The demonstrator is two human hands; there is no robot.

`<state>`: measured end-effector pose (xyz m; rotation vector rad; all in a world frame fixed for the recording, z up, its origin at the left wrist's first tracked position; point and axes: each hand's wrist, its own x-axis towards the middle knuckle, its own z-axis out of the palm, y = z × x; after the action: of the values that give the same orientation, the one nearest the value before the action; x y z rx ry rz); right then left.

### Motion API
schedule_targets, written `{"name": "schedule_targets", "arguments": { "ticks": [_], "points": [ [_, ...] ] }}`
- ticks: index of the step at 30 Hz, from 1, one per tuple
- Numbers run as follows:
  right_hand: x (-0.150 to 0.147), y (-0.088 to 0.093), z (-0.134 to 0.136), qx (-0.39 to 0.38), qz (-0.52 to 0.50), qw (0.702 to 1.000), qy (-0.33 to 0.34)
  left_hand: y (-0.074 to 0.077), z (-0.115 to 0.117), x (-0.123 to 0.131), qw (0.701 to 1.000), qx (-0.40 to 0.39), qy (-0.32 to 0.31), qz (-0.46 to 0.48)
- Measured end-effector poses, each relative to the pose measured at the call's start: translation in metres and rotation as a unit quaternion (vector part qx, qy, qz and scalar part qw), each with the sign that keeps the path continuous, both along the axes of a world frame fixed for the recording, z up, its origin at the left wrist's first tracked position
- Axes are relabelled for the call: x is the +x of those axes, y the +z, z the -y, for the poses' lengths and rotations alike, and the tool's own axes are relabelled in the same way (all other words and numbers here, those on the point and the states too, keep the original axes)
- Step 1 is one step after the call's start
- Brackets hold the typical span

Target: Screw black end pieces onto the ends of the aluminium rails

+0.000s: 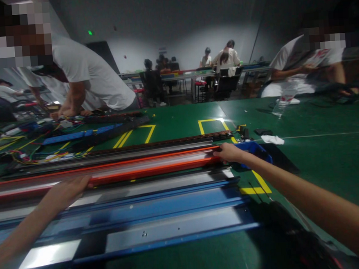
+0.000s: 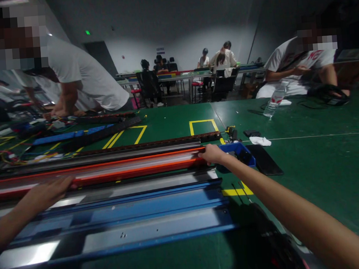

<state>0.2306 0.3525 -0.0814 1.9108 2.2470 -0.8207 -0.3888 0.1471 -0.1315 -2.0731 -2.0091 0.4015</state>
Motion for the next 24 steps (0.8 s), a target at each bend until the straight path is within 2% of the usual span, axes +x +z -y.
{"name": "schedule_targets", "arguments": {
  "ticks": [8, 16, 24],
  "points": [
    [-0.002, -0.005, -0.010, -0.028, 0.006, 0.999, -0.015, 0.008, -0.018, 0.002, 0.993, -0.112, 0.043, 0.007],
    [-0.004, -0.015, -0.024, -0.047, 0.008, 0.999, -0.021, 0.009, -0.029, 0.001, 0.992, -0.126, 0.023, 0.017],
    [-0.001, -0.010, -0.024, -0.044, 0.025, 0.998, -0.030, 0.006, -0.038, 0.005, 0.993, -0.114, 0.005, 0.038]
  ]
}}
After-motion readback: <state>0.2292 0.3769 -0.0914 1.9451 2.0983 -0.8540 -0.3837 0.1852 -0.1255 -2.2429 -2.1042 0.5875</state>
